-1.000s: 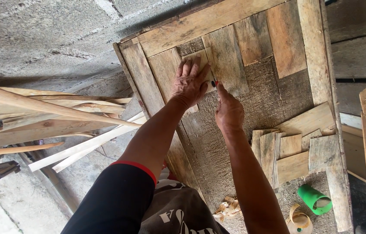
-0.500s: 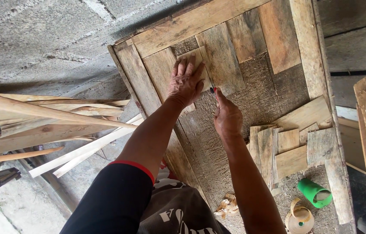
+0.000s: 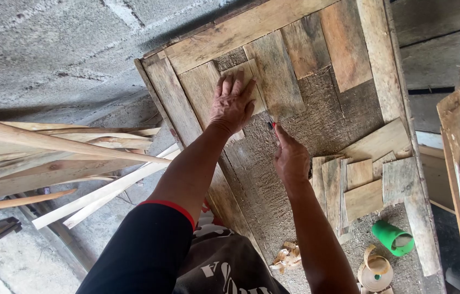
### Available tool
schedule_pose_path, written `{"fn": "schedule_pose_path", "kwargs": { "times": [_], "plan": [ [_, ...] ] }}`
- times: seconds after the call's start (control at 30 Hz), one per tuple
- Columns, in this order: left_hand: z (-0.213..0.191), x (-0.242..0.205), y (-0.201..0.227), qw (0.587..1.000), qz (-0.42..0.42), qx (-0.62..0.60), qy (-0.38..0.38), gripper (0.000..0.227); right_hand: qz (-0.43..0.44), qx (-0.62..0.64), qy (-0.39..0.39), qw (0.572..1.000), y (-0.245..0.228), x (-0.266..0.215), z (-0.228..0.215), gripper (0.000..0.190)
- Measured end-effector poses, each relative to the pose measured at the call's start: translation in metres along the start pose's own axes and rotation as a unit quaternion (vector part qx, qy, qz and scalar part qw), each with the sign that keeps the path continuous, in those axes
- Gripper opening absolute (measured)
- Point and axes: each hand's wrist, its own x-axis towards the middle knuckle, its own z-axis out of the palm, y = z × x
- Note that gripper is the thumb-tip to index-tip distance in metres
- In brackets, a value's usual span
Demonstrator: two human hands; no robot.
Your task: Applying and trimming thin wood strips onto a wooden base using a utility knife.
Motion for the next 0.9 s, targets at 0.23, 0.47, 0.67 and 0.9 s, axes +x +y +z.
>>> {"fn": "schedule_pose_path", "kwargs": {
  "times": [0.23, 0.47, 0.67, 0.9],
  "plan": [
    [0.007, -0.001, -0.002, 1.000, 0.004, -0.006, 0.008, 0.065, 0.107, 0.080, -0.063, 0.989, 0.012, -0.053, -0.010, 0.030],
    [0.013, 0.001, -0.003, 1.000, -0.005, -0.007, 0.004, 0.072, 0.142, -0.041, -0.081, 0.986, 0.007, -0.067, -0.008, 0.022],
    [0.033, 0.003, -0.008, 0.999, -0.001, 0.043, -0.006, 0.066, 0.127, -0.099, -0.033, 0.986, -0.024, 0.014, 0.000, 0.020],
    [0.025, 0.003, -0.009, 1.000, -0.001, 0.006, 0.007, 0.066, 0.078, 0.006, 0.067, 0.995, -0.085, 0.103, 0.002, 0.029]
  ]
}}
